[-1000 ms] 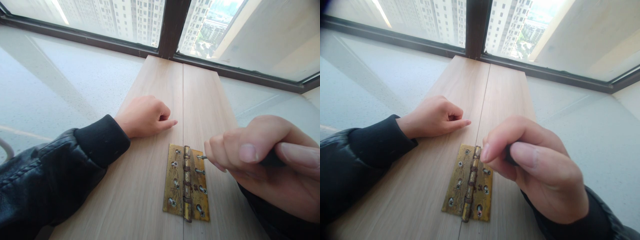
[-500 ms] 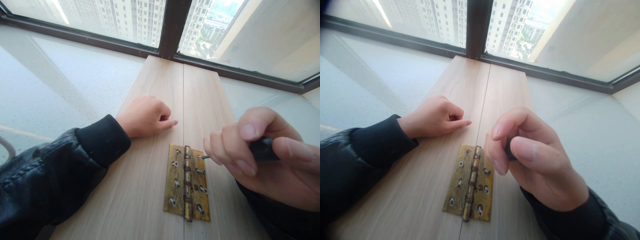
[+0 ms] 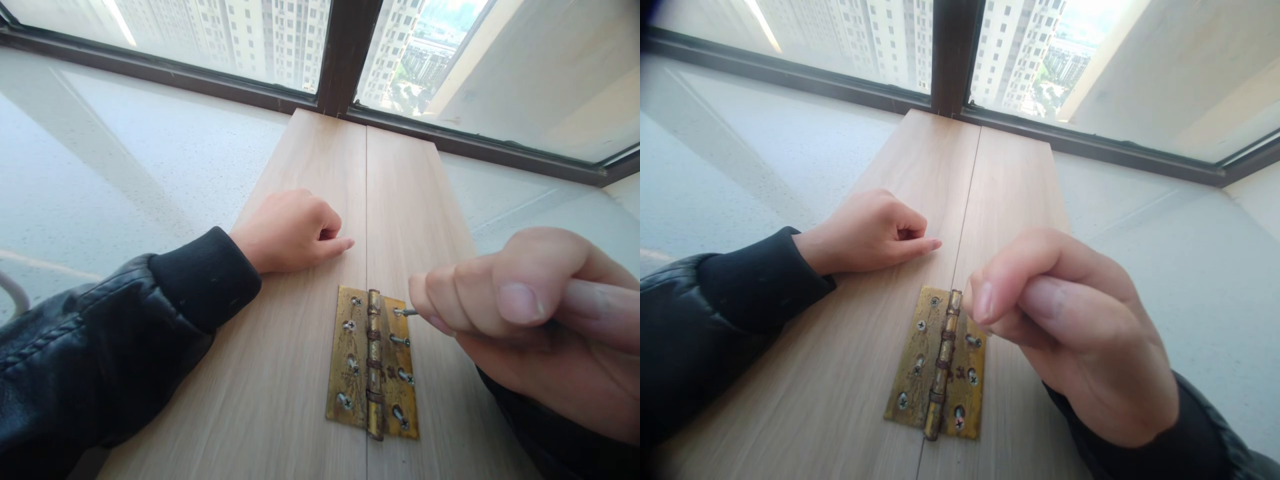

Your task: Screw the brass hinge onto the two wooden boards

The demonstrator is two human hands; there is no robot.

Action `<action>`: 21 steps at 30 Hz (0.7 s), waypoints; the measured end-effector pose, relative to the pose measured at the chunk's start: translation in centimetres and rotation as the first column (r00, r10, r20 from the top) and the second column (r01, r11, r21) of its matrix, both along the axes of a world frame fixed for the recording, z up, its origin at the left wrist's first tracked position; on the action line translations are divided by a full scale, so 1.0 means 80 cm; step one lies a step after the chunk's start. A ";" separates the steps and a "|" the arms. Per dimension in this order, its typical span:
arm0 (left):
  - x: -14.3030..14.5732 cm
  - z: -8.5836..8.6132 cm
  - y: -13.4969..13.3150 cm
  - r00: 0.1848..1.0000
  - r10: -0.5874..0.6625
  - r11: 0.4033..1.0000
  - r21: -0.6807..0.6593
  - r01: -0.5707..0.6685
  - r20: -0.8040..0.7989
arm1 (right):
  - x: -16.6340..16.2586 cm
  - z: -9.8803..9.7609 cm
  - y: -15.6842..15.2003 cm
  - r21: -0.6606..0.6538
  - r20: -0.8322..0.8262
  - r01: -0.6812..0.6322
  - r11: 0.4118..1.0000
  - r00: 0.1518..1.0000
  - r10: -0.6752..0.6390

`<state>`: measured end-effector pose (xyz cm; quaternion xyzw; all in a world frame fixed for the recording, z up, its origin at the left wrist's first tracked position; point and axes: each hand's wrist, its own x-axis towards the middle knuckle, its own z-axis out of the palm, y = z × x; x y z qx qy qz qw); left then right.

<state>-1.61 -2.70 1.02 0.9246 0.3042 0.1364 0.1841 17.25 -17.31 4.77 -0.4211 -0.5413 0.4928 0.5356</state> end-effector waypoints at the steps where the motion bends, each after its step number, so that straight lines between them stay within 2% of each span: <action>1: 0.000 0.000 0.000 1.000 -0.009 1.000 0.003 0.009 0.007 | 0.001 -0.001 -0.003 0.011 0.025 0.015 1.000 1.000 -0.015; 5: -0.001 -0.001 0.001 1.000 -0.023 1.000 0.003 0.023 0.017 | 0.014 -0.007 -0.009 0.017 0.093 -0.003 1.000 0.996 0.001; 10: 0.000 -0.001 0.000 1.000 -0.007 1.000 0.000 0.007 0.019 | 0.027 -0.005 0.006 -0.059 0.036 -0.192 0.980 0.980 0.195; 13: -0.001 -0.001 0.000 1.000 -0.005 1.000 0.012 0.005 0.009 | 0.028 0.003 0.016 -0.118 0.006 -0.221 0.968 0.975 0.224; 15: -0.001 -0.001 -0.001 1.000 0.003 1.000 0.010 -0.003 -0.008 | 0.029 0.007 0.019 -0.112 0.025 -0.290 0.950 0.955 0.294; 19: -0.001 0.000 -0.001 1.000 0.009 1.000 0.005 -0.009 -0.016 | 0.040 0.005 0.018 -0.016 0.242 -0.393 0.919 0.891 0.385; 21: -0.001 0.000 -0.001 1.000 0.008 1.000 0.007 -0.008 -0.012 | 0.047 0.002 0.017 0.056 0.371 -0.347 0.936 0.878 0.303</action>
